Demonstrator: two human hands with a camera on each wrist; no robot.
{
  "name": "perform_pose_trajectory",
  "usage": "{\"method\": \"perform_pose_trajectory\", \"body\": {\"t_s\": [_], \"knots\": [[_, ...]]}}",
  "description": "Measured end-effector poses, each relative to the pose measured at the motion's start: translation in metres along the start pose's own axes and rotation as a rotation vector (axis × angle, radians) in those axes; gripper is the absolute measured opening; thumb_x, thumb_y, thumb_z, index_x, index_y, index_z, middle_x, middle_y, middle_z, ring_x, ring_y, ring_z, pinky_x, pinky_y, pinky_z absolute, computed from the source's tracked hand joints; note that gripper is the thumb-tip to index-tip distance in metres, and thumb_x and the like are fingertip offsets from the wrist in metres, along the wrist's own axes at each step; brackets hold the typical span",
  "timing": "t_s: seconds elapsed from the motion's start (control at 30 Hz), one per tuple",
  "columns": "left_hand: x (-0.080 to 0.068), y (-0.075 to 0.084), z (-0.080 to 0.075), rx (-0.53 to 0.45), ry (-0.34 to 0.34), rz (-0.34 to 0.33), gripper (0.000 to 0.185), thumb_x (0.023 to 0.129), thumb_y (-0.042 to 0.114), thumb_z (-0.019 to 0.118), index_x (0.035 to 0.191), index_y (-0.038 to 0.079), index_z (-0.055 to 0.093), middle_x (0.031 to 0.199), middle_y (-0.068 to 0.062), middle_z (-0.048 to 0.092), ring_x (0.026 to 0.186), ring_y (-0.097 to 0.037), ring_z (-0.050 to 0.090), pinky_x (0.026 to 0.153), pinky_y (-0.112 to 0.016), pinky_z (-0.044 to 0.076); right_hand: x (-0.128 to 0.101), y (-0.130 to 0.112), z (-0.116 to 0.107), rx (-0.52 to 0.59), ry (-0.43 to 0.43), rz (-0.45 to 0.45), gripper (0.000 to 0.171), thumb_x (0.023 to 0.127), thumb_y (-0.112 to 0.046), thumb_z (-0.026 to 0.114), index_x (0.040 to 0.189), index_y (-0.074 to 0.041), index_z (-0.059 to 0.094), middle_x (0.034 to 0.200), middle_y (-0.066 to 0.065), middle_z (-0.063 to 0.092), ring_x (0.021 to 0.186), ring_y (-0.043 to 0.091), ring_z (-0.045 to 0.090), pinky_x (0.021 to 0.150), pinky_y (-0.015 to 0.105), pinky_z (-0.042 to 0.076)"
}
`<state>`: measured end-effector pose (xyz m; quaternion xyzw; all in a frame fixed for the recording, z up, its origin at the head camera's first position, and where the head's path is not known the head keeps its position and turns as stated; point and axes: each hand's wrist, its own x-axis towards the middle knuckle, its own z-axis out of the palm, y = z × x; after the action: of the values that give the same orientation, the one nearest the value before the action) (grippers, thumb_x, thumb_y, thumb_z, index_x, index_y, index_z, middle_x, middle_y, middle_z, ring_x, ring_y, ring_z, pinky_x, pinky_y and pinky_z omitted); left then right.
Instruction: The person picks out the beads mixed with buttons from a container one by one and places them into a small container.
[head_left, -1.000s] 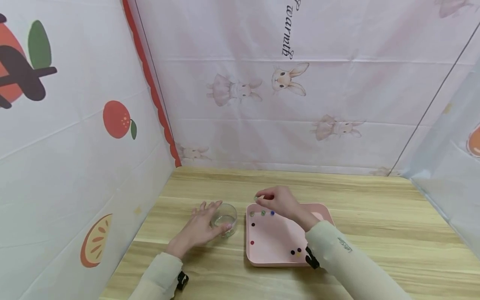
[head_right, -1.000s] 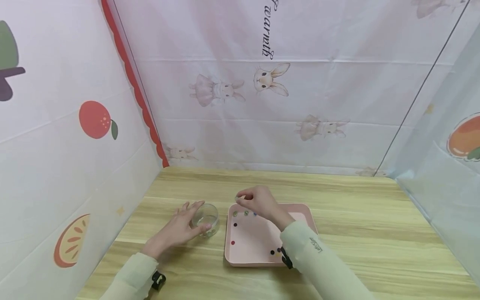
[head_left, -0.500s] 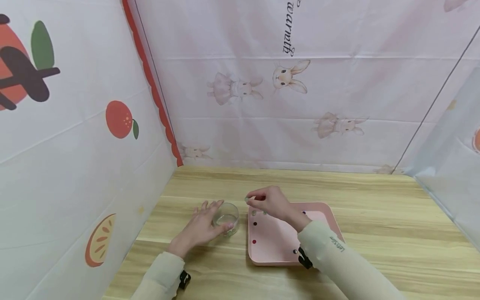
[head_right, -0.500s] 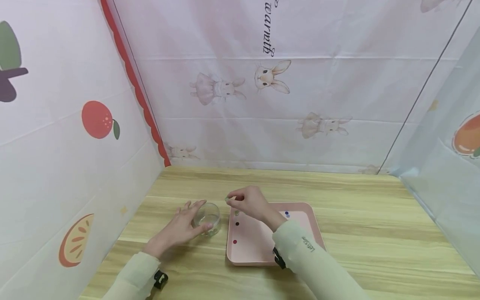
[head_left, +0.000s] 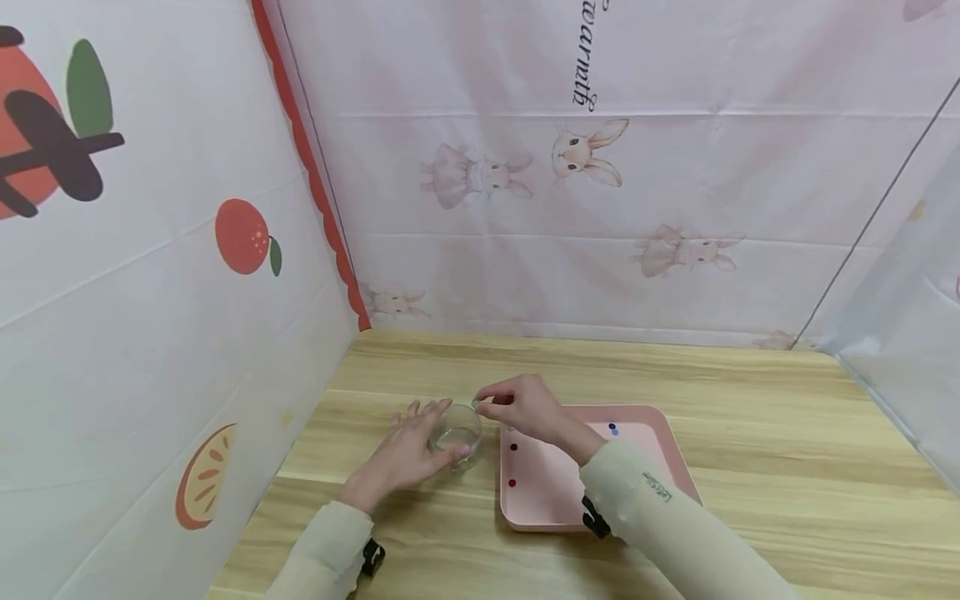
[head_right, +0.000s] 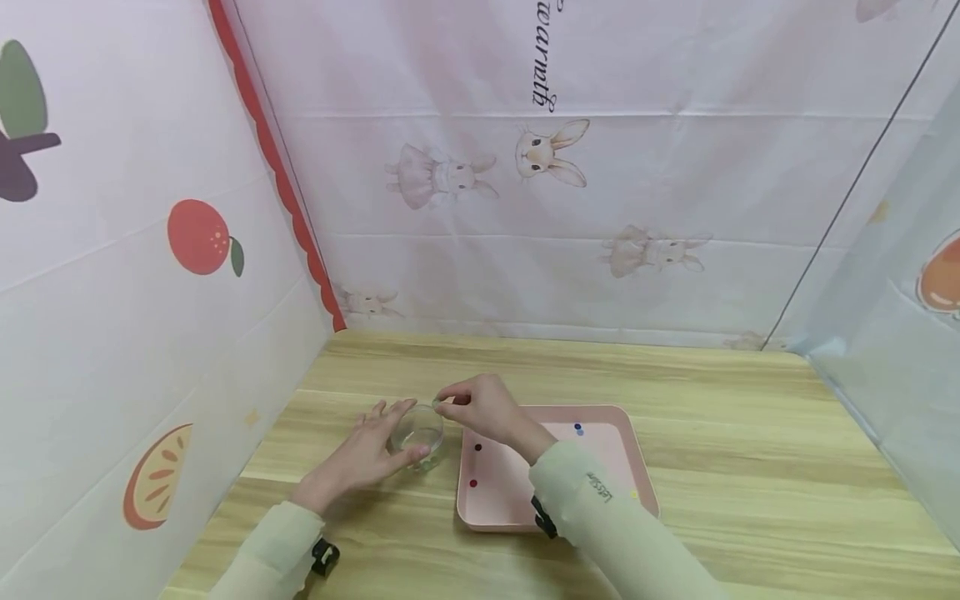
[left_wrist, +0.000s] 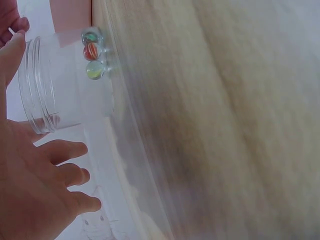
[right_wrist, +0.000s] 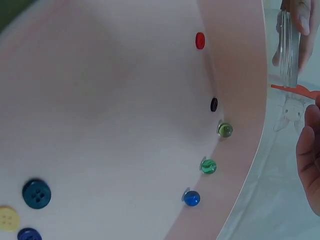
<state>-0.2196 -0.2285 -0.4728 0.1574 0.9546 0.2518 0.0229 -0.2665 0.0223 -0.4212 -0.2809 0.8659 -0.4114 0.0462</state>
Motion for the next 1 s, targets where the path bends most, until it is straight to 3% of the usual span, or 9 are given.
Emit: {"method": "perform_pose_trajectory", "body": {"t_s": [0.3,0.63,1.0], "knots": [[-0.002,0.001,0.0,-0.015,-0.003,-0.002,0.095,0.096,0.072,0.061,0.166,0.013,0.034,0.169,-0.022,0.036,0.158,-0.057,0.019,0.122,-0.08,0.01,0.004,-0.005,0.007,0.024,-0.029,-0.019,0.025,0.098,-0.026,0.076,0.119,-0.013,0.081,0.081,-0.003,0.075,0.066,0.005,0.054,0.058,0.02,0.047],[-0.003,0.0,0.001,-0.012,-0.004,0.0,0.095,0.096,0.073,0.06,0.166,0.013,0.034,0.168,-0.023,0.036,0.157,-0.058,0.018,0.122,-0.08,0.01,0.005,-0.004,0.018,0.023,-0.037,-0.041,0.026,0.099,-0.025,0.076,0.119,-0.01,0.081,0.086,-0.001,0.078,0.07,0.004,0.061,0.063,0.021,0.053],[-0.002,-0.001,0.001,-0.017,0.0,0.0,0.095,0.095,0.072,0.061,0.166,0.015,0.034,0.169,-0.022,0.036,0.158,-0.055,0.018,0.123,-0.079,0.009,0.006,-0.005,0.028,0.039,-0.034,-0.029,0.025,0.097,-0.024,0.078,0.116,-0.008,0.082,0.087,0.002,0.079,0.07,0.004,0.061,0.058,0.02,0.051]]}}
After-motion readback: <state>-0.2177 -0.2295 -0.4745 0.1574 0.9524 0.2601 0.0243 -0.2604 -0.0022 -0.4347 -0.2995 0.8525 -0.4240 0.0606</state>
